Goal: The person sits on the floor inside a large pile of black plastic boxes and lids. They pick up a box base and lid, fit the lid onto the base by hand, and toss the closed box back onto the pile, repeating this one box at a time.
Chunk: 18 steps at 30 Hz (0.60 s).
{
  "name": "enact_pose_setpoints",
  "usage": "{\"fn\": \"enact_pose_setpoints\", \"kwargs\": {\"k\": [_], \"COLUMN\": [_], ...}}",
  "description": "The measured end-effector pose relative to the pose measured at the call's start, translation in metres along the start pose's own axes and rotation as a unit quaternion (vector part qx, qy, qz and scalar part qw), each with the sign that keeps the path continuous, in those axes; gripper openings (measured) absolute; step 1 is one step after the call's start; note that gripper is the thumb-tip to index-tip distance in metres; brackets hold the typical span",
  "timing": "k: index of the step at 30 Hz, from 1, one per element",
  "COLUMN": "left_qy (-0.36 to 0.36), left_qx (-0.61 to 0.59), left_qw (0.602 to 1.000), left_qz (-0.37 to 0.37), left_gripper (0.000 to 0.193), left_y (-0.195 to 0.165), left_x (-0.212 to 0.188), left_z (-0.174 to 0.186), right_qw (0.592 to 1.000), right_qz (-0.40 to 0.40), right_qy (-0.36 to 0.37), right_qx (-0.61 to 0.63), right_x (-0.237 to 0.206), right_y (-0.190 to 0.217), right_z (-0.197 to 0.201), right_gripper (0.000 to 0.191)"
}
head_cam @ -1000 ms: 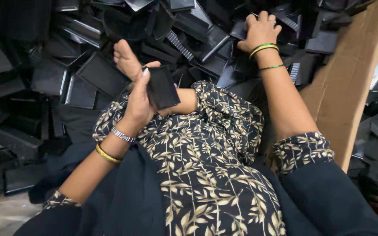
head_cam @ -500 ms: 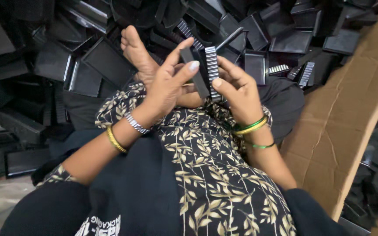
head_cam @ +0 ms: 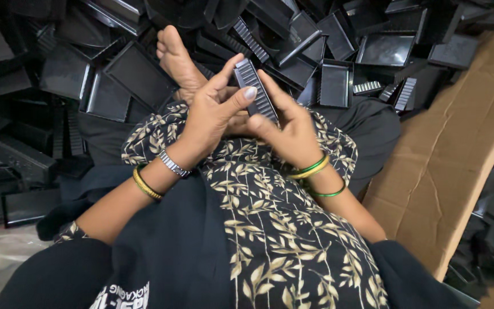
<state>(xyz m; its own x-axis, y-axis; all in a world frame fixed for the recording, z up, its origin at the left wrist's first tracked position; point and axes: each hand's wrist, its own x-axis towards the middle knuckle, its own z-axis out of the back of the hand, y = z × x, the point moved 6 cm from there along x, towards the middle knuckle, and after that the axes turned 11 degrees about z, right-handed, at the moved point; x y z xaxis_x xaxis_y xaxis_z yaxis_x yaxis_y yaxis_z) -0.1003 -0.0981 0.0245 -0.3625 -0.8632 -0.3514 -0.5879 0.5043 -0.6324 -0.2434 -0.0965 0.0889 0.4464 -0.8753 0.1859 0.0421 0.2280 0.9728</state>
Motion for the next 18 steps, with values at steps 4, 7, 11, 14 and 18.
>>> {"fn": "enact_pose_setpoints", "kwargs": {"k": [4,7,11,14,18], "left_qy": [0.017,0.022,0.01,-0.039,-0.043], "left_qx": [-0.011,-0.004,0.014,0.011,-0.081], "left_qw": [0.999,1.0,0.999,0.998,0.996], "left_qz": [0.041,0.009,0.031,0.039,0.019], "left_gripper": [0.08,0.081,0.074,0.071,0.071], "left_y": [0.004,0.003,0.011,0.012,0.013], "left_x": [0.0,0.003,0.003,0.003,0.006], "left_z": [-0.005,-0.01,-0.006,0.003,0.008], "right_qw": [0.975,0.959,0.981,0.961,0.969], "right_qz": [-0.077,-0.072,0.021,-0.016,-0.1], "right_qy": [-0.113,-0.17,-0.176,-0.274,-0.182], "right_qx": [0.176,0.214,-0.077,0.025,0.136], "right_x": [-0.01,-0.017,-0.023,-0.027,-0.023], "right_y": [-0.023,-0.036,-0.032,-0.042,-0.048], "right_z": [0.023,0.03,0.036,0.042,0.017], "right_gripper": [0.061,0.058,0.039,0.039,0.046]}}
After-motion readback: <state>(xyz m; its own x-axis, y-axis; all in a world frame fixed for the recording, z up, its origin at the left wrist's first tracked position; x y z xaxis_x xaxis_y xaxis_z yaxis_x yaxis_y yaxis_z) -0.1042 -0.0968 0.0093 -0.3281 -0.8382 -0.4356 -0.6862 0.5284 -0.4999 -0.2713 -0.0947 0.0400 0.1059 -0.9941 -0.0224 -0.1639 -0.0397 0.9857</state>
